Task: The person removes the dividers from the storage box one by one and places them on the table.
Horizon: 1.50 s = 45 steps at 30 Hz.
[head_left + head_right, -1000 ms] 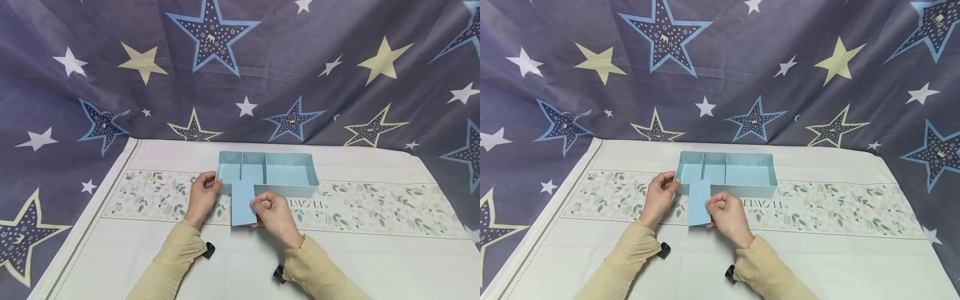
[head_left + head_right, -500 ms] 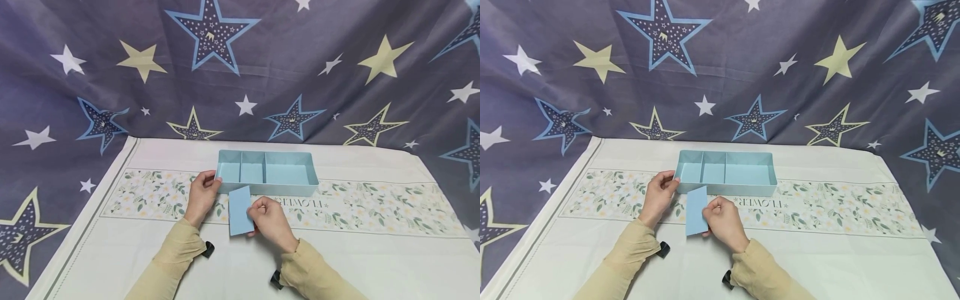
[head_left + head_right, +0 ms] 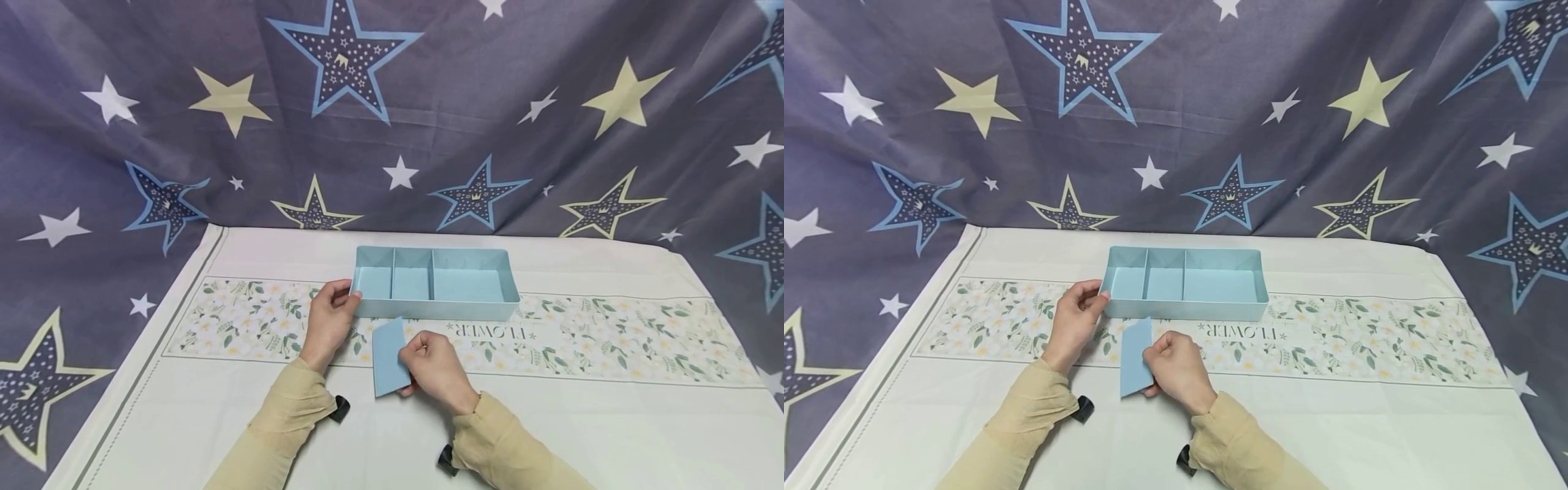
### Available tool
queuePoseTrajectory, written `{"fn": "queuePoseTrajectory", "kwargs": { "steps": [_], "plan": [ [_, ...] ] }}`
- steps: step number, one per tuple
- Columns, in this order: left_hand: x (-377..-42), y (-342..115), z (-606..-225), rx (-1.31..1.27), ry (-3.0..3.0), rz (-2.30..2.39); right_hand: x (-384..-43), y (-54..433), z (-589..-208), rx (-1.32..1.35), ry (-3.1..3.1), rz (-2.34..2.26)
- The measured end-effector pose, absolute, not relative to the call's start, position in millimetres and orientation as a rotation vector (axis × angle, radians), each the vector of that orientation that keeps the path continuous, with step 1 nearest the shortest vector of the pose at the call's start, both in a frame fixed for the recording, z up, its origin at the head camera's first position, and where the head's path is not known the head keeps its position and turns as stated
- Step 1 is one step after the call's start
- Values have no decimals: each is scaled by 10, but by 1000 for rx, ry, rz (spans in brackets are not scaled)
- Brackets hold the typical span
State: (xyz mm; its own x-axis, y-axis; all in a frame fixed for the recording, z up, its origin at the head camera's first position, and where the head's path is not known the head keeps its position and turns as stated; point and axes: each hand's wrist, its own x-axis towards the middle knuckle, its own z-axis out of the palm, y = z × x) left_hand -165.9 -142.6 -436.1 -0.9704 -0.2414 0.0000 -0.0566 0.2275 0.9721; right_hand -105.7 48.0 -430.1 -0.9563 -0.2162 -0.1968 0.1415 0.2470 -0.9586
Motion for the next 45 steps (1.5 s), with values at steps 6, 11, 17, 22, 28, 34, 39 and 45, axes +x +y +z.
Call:
{"fn": "queuePoseTrajectory", "kwargs": {
  "steps": [6,11,17,22,28,34,39,45],
  "plan": [
    [-1656,-1431,-4365,290,-2341,-1832,-1044,461,-4333,-85,2417,-1599],
    [-1653,-1430,-4361,285,-2343,-1836,-1046,468,-4335,-115,2516,-1470],
    [-1657,-1430,-4364,272,-2339,-1840,-1062,505,-4335,-184,2501,-1406],
    [-1656,-1436,-4364,264,-2341,-1836,-1052,506,-4333,-220,2440,-1401],
    [-1661,-1438,-4372,266,-2344,-1832,-1045,509,-4337,-233,2394,-1370],
    [-1658,-1429,-4369,260,-2341,-1840,-1052,520,-4359,-232,2345,-1350],
    [-1662,-1426,-4370,256,-2335,-1840,-1069,529,-4374,-220,2301,-1346],
    [-1662,-1433,-4378,264,-2344,-1824,-1085,537,-4381,-209,2266,-1352]
  ]
}}
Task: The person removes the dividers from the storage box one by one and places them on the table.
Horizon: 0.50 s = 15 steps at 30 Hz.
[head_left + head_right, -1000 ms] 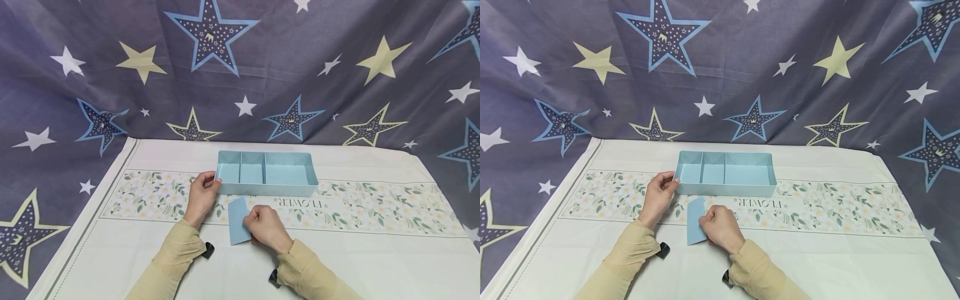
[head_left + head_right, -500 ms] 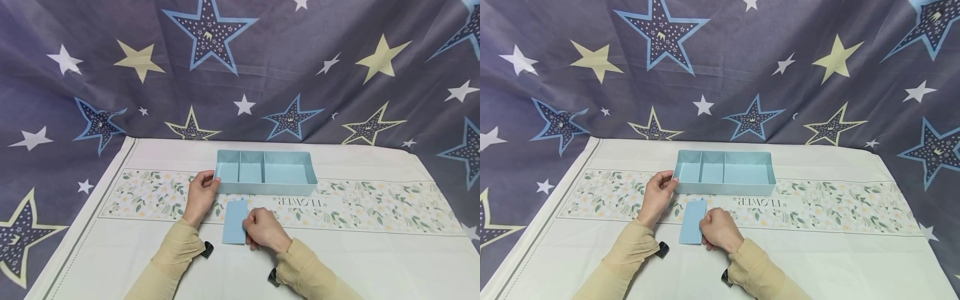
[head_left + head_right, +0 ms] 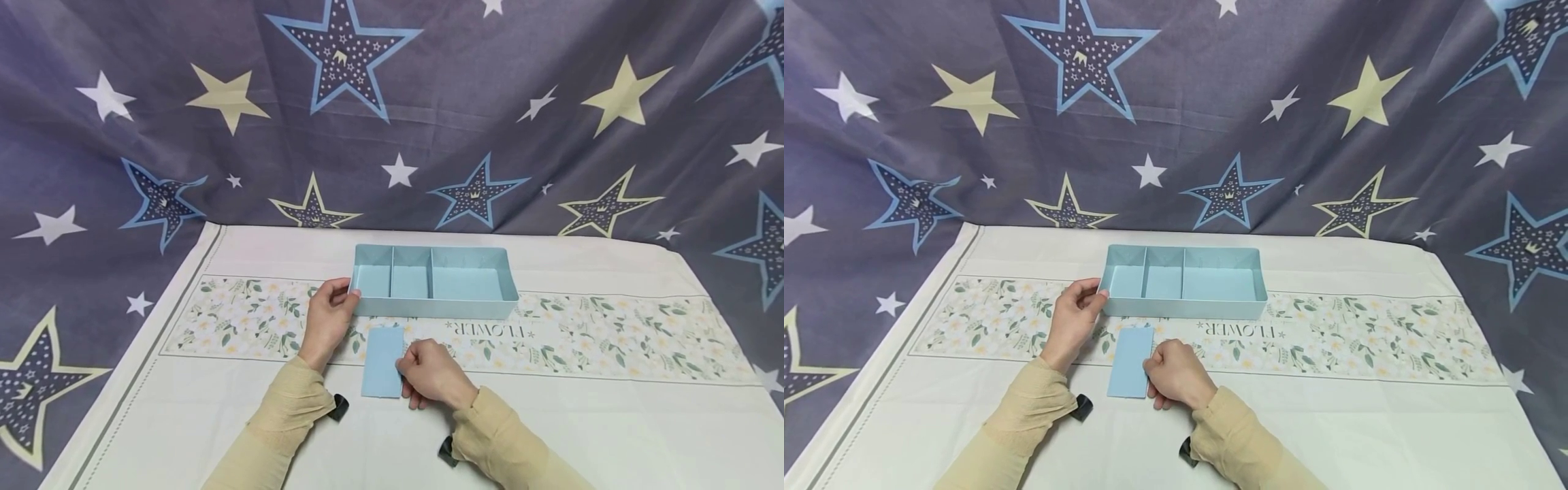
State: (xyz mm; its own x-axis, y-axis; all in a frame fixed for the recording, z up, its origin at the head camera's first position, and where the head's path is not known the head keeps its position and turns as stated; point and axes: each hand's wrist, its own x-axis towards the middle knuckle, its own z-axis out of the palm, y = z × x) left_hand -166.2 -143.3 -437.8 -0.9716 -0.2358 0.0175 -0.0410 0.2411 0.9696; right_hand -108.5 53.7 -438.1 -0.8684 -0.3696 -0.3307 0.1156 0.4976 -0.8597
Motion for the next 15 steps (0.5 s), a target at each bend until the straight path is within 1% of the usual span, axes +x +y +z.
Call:
{"fn": "queuePoseTrajectory", "kwargs": {
  "steps": [15],
  "plan": [
    [-1664,-1433,-4390,257,-2348,-1818,-1090,546,-4384,-225,2244,-1356]
  ]
}}
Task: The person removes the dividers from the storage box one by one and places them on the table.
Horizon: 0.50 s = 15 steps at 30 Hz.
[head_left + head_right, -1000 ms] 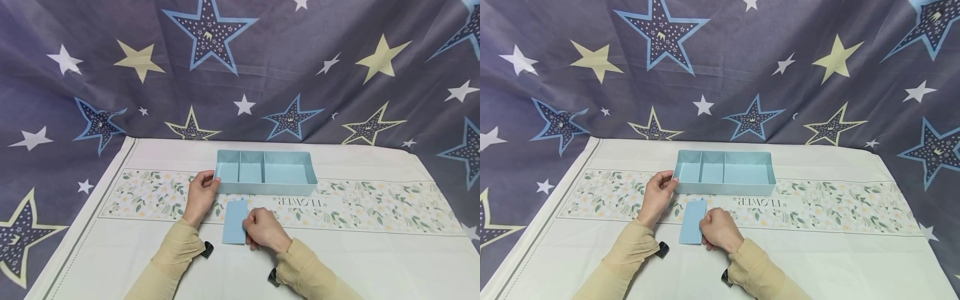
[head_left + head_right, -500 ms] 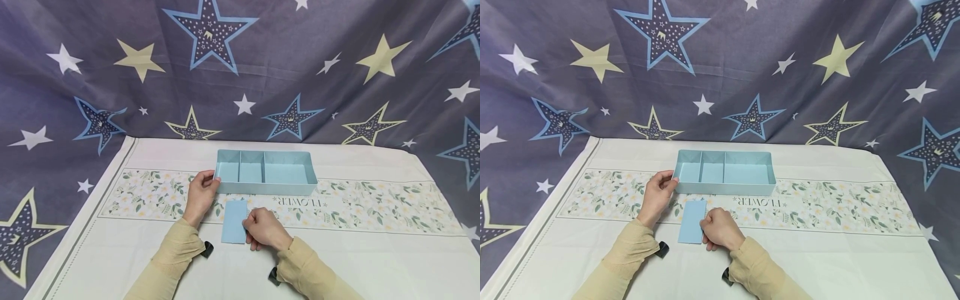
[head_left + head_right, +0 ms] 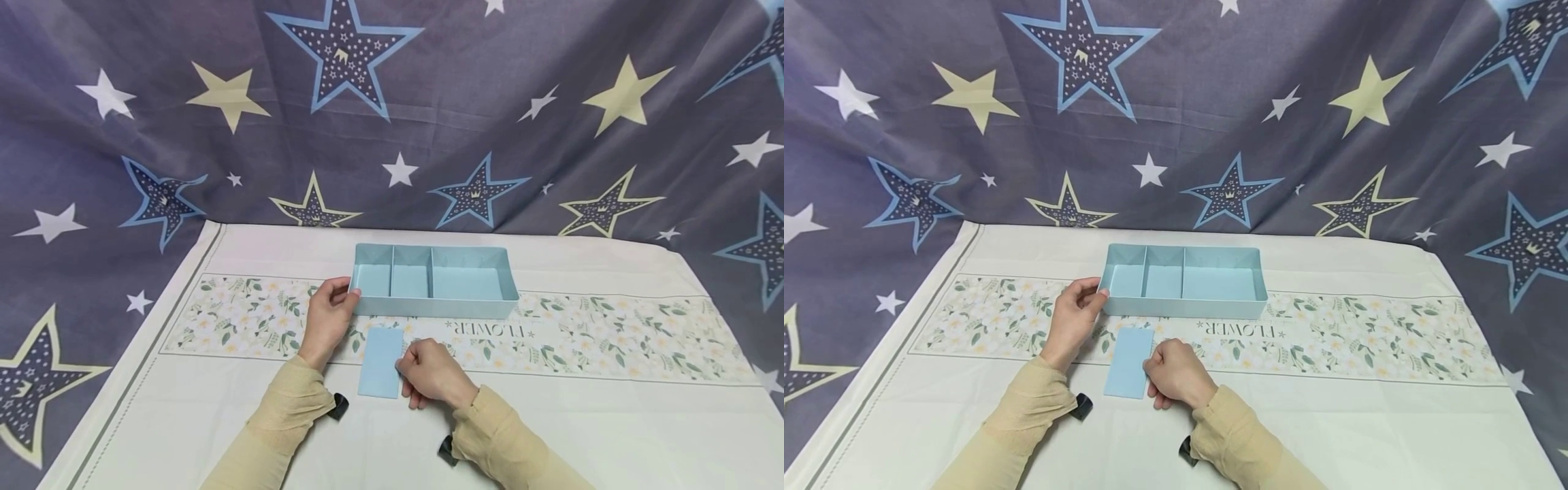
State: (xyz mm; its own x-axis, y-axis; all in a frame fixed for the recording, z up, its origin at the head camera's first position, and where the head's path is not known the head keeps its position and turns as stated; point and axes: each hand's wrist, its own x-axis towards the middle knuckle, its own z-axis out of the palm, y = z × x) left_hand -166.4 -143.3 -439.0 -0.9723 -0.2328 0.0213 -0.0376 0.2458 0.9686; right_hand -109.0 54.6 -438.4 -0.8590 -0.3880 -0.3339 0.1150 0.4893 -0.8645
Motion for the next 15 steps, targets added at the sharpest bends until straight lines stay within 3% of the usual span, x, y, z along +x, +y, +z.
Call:
{"fn": "queuePoseTrajectory", "kwargs": {
  "steps": [15],
  "plan": [
    [-1663,-1426,-4378,253,-2340,-1824,-1091,548,-4393,-214,2235,-1365]
  ]
}}
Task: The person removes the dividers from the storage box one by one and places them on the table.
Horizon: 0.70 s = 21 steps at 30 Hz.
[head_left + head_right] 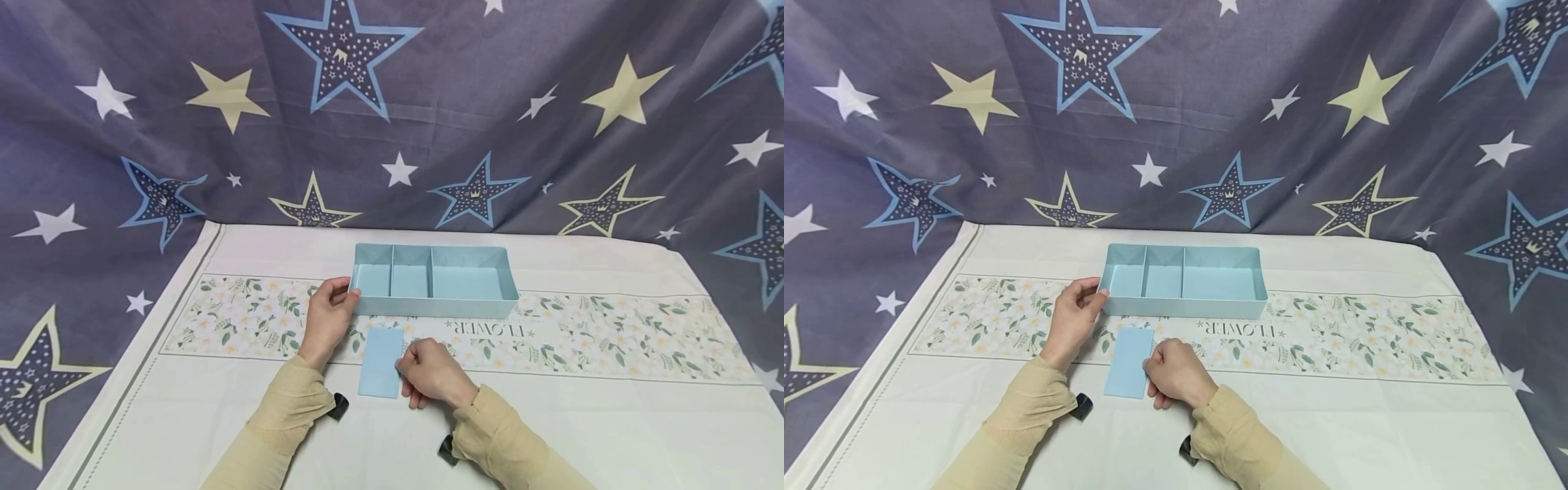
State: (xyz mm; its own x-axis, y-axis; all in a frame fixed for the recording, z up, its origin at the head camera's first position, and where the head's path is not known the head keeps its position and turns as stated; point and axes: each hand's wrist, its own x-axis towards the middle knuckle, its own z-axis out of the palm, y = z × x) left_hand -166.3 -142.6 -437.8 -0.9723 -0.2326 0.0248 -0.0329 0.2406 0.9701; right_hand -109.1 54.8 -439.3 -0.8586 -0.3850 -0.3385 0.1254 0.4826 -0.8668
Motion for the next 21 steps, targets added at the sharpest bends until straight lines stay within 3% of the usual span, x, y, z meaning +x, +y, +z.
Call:
{"fn": "queuePoseTrajectory", "kwargs": {
  "steps": [21],
  "plan": [
    [-1657,-1423,-4371,251,-2341,-1825,-1100,553,-4383,-227,2231,-1368]
  ]
}}
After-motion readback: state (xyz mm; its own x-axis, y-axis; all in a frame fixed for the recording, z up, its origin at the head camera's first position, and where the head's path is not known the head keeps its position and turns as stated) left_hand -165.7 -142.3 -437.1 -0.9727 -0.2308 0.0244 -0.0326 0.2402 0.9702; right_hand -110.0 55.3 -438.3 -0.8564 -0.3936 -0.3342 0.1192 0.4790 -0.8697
